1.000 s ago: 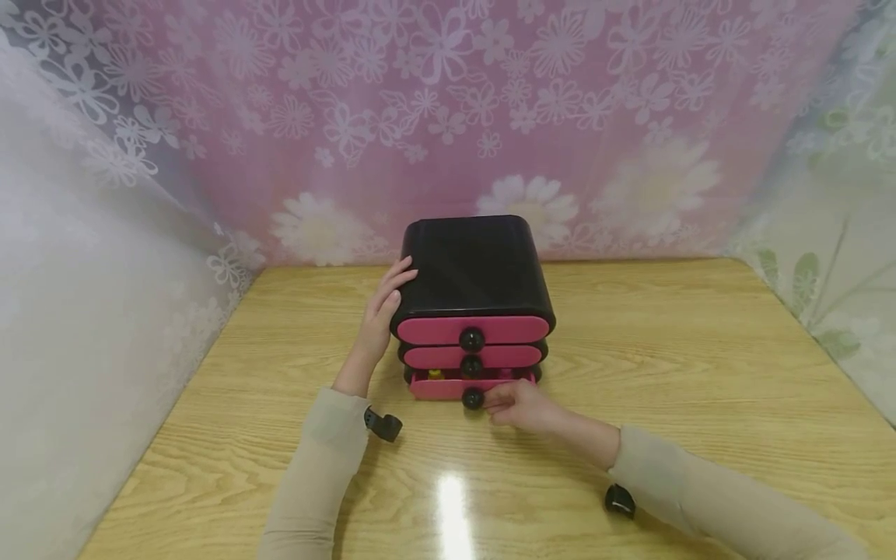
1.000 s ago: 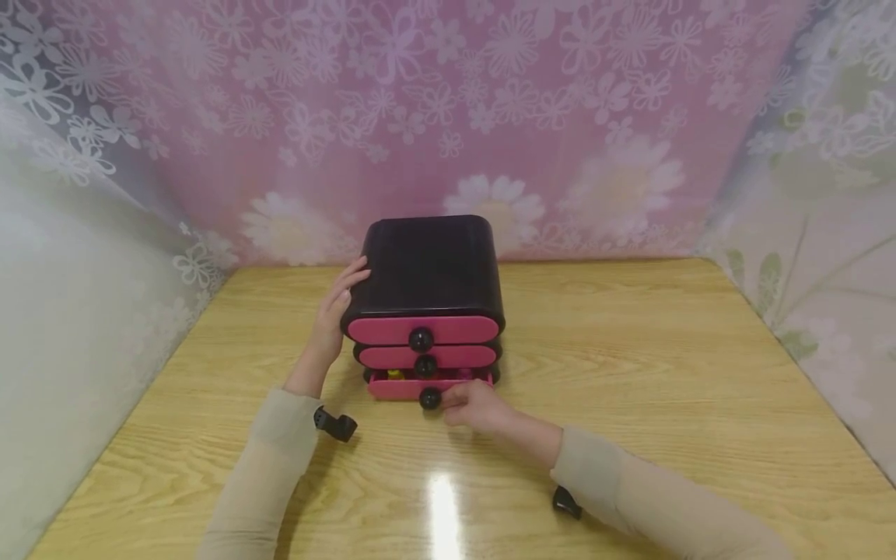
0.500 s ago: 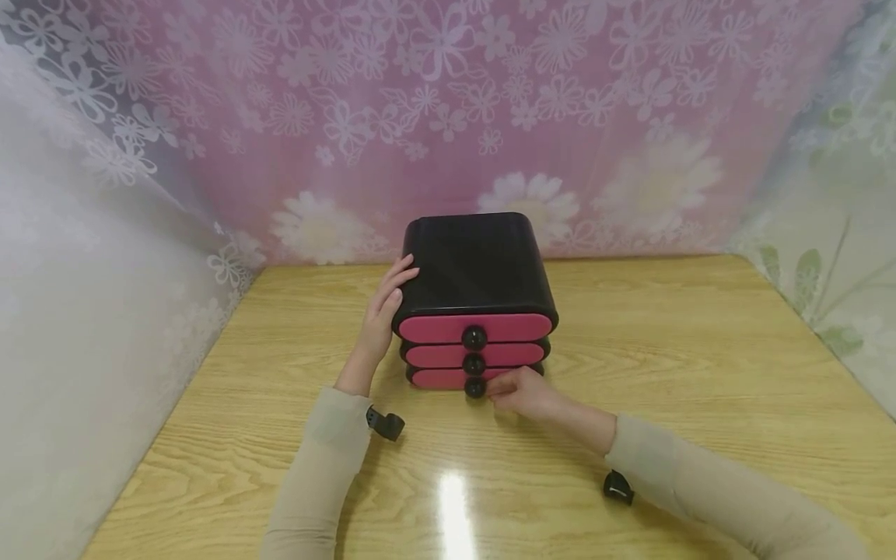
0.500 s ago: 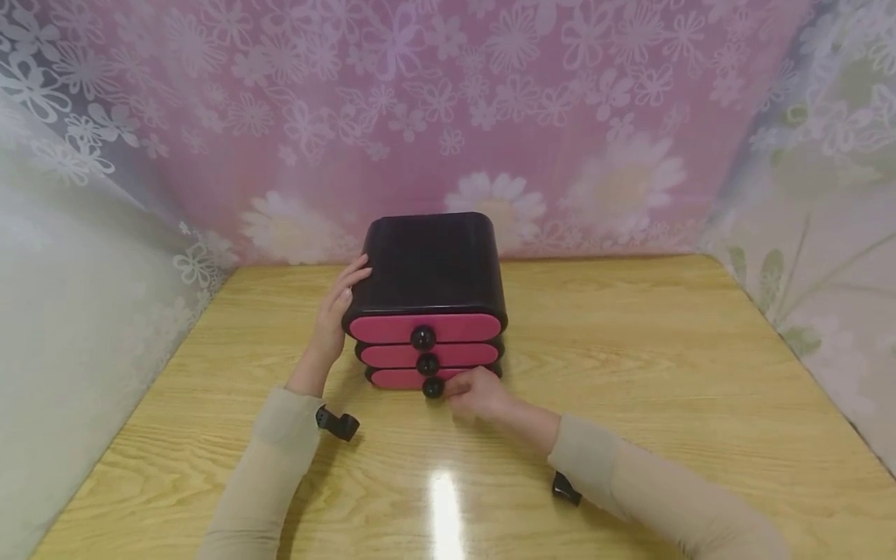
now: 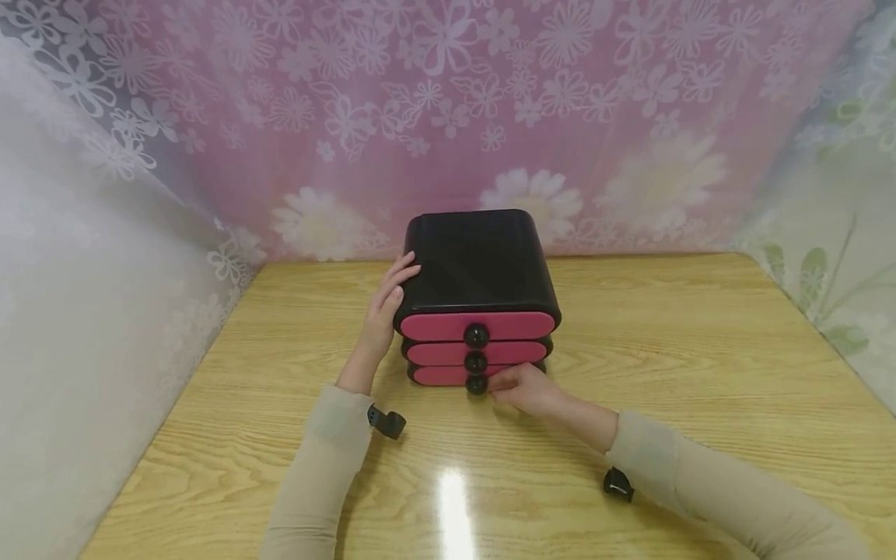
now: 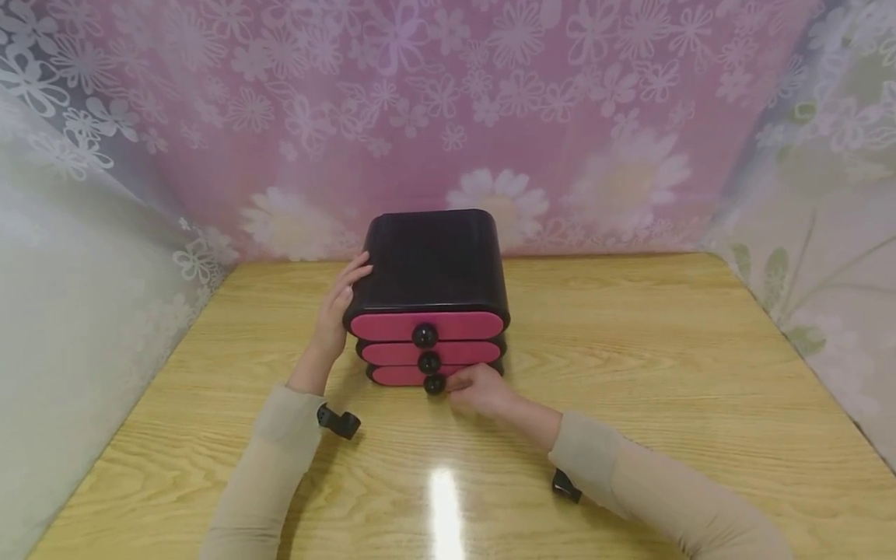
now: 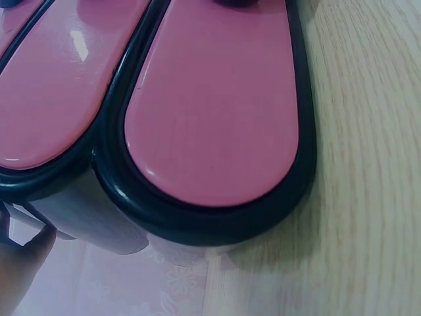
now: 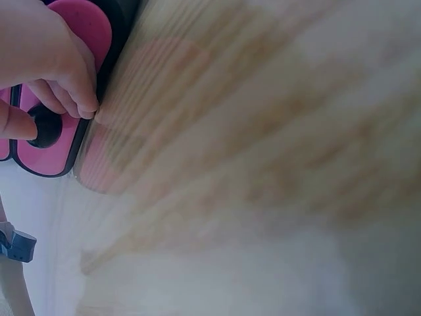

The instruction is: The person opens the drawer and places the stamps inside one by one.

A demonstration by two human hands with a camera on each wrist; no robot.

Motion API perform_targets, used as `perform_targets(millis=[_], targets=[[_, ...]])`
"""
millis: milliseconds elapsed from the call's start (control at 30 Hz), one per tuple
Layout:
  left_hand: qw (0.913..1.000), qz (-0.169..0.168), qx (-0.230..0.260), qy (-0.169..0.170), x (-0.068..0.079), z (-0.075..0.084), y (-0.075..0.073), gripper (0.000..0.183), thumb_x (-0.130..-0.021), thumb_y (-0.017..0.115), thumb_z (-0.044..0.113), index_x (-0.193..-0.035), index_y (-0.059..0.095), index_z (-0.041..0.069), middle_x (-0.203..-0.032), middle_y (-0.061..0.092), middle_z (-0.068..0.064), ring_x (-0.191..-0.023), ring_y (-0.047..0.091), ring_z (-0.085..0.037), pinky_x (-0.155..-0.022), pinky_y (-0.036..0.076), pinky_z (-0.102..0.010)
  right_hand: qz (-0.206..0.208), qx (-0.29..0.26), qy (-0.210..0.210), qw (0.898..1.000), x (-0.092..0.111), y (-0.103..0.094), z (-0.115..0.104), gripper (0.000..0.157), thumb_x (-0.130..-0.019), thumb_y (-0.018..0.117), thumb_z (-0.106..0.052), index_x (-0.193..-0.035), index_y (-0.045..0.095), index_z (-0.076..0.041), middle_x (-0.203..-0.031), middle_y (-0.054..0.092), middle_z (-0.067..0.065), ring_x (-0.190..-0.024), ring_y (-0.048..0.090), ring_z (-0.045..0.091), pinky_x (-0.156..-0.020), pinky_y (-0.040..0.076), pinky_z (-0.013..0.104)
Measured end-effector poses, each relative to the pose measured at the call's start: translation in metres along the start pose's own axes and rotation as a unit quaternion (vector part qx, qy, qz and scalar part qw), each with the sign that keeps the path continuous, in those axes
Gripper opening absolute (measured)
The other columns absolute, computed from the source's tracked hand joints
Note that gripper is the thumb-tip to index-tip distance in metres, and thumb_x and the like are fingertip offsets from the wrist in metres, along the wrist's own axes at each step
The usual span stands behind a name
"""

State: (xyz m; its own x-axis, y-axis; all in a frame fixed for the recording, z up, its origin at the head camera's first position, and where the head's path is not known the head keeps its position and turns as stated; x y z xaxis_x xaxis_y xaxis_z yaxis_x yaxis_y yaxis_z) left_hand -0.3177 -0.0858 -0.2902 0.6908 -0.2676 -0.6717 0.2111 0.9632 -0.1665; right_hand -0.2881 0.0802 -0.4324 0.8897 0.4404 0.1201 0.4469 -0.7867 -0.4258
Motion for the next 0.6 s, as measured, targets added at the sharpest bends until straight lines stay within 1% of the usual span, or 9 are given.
perform_targets(millis=[100,167,267,333,367,433,500,533,600], targets=[[1.0,-0.002,-0.004,0.001,-0.001,0.0,0.0,0.039,-0.088,0.025,-0.002,-0.12,0.038,-0.019,-0.136,0.023,-0.03,-0.133,0.008,-0.023,-0.105,0.006,-0.04,-0.009,0.014,-0.001,1.0,0.001,0.0,-0.003,0.023,-0.076,0.057,-0.002,-0.096,0.063,0.009,-0.096,0.063,0.016,-0.094,0.056,0.023,-0.082,0.044,0.035],[0.9999,-0.007,-0.007,0.003,-0.002,0.001,0.0,0.038,-0.088,0.025,-0.003,-0.121,0.037,-0.019,-0.136,0.022,-0.031,-0.133,0.008,-0.023,-0.105,0.006,-0.04,-0.02,0.035,-0.008,0.999,0.003,-0.001,-0.007,0.025,-0.078,0.057,-0.005,-0.098,0.062,0.009,-0.098,0.063,0.015,-0.096,0.056,0.024,-0.081,0.044,0.036],[0.9997,-0.018,-0.016,0.002,-0.002,0.003,0.0,0.038,-0.089,0.025,-0.006,-0.123,0.034,-0.02,-0.135,0.021,-0.033,-0.133,0.009,-0.026,-0.105,0.007,-0.042,-0.04,0.07,-0.038,0.996,0.008,-0.002,-0.013,0.029,-0.08,0.055,-0.007,-0.103,0.059,0.01,-0.1,0.061,0.017,-0.096,0.056,0.026,-0.08,0.045,0.036],[0.9995,-0.019,-0.023,-0.011,-0.002,0.003,-0.002,0.038,-0.09,0.027,-0.006,-0.125,0.032,-0.019,-0.136,0.02,-0.032,-0.132,0.011,-0.026,-0.103,0.011,-0.047,-0.04,0.098,-0.065,0.992,0.015,-0.007,-0.019,0.03,-0.082,0.055,-0.008,-0.106,0.058,0.009,-0.102,0.061,0.017,-0.096,0.057,0.027,-0.08,0.046,0.036],[0.9993,-0.019,-0.026,-0.017,-0.001,0.003,-0.004,0.038,-0.09,0.029,-0.007,-0.126,0.031,-0.019,-0.136,0.019,-0.032,-0.131,0.012,-0.028,-0.102,0.014,-0.05,-0.039,0.103,-0.078,0.991,0.019,-0.009,-0.023,0.031,-0.083,0.055,-0.008,-0.108,0.057,0.009,-0.104,0.06,0.018,-0.096,0.057,0.029,-0.08,0.046,0.036],[0.9986,-0.017,-0.037,-0.035,0.001,0.002,-0.007,0.038,-0.09,0.031,-0.007,-0.127,0.03,-0.017,-0.137,0.019,-0.031,-0.13,0.016,-0.029,-0.099,0.018,-0.053,-0.02,0.125,-0.101,0.987,0.031,-0.018,-0.032,0.031,-0.084,0.055,-0.01,-0.11,0.057,0.007,-0.106,0.059,0.016,-0.097,0.057,0.029,-0.081,0.046,0.038],[0.9972,-0.014,-0.053,-0.05,0.004,0.0,-0.012,0.038,-0.091,0.032,-0.006,-0.127,0.031,-0.016,-0.137,0.021,-0.03,-0.129,0.018,-0.031,-0.098,0.022,-0.053,0.011,0.146,-0.117,0.982,0.044,-0.029,-0.042,0.032,-0.084,0.056,-0.012,-0.112,0.056,0.005,-0.109,0.058,0.015,-0.1,0.054,0.029,-0.083,0.044,0.041],[0.9966,-0.014,-0.063,-0.05,0.006,-0.002,-0.015,0.038,-0.09,0.032,-0.008,-0.127,0.033,-0.016,-0.137,0.022,-0.03,-0.128,0.019,-0.032,-0.098,0.022,-0.052,0.028,0.156,-0.124,0.979,0.05,-0.035,-0.048,0.033,-0.084,0.056,-0.012,-0.113,0.055,0.005,-0.11,0.057,0.015,-0.102,0.053,0.03,-0.084,0.043,0.043],[0.9939,-0.015,-0.095,-0.055,0.013,-0.006,-0.022,0.038,-0.09,0.033,-0.007,-0.128,0.035,-0.013,-0.137,0.026,-0.027,-0.128,0.02,-0.032,-0.1,0.02,-0.05,0.072,0.186,-0.134,0.971,0.063,-0.048,-0.057,0.034,-0.084,0.057,-0.013,-0.114,0.056,0.004,-0.111,0.057,0.015,-0.104,0.052,0.031,-0.083,0.043,0.045]])
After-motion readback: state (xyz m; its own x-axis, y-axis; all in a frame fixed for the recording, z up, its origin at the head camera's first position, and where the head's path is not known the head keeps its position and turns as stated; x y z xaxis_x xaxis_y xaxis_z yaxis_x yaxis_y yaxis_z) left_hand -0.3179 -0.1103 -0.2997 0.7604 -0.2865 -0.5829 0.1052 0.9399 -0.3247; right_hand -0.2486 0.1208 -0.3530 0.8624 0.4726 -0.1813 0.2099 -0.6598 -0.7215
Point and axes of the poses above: each hand's wrist, its own x-axis away from the middle knuckle, its own y-axis out of the palm, z = x × y, the point moved 10 cm from there along -x, towards the middle knuckle
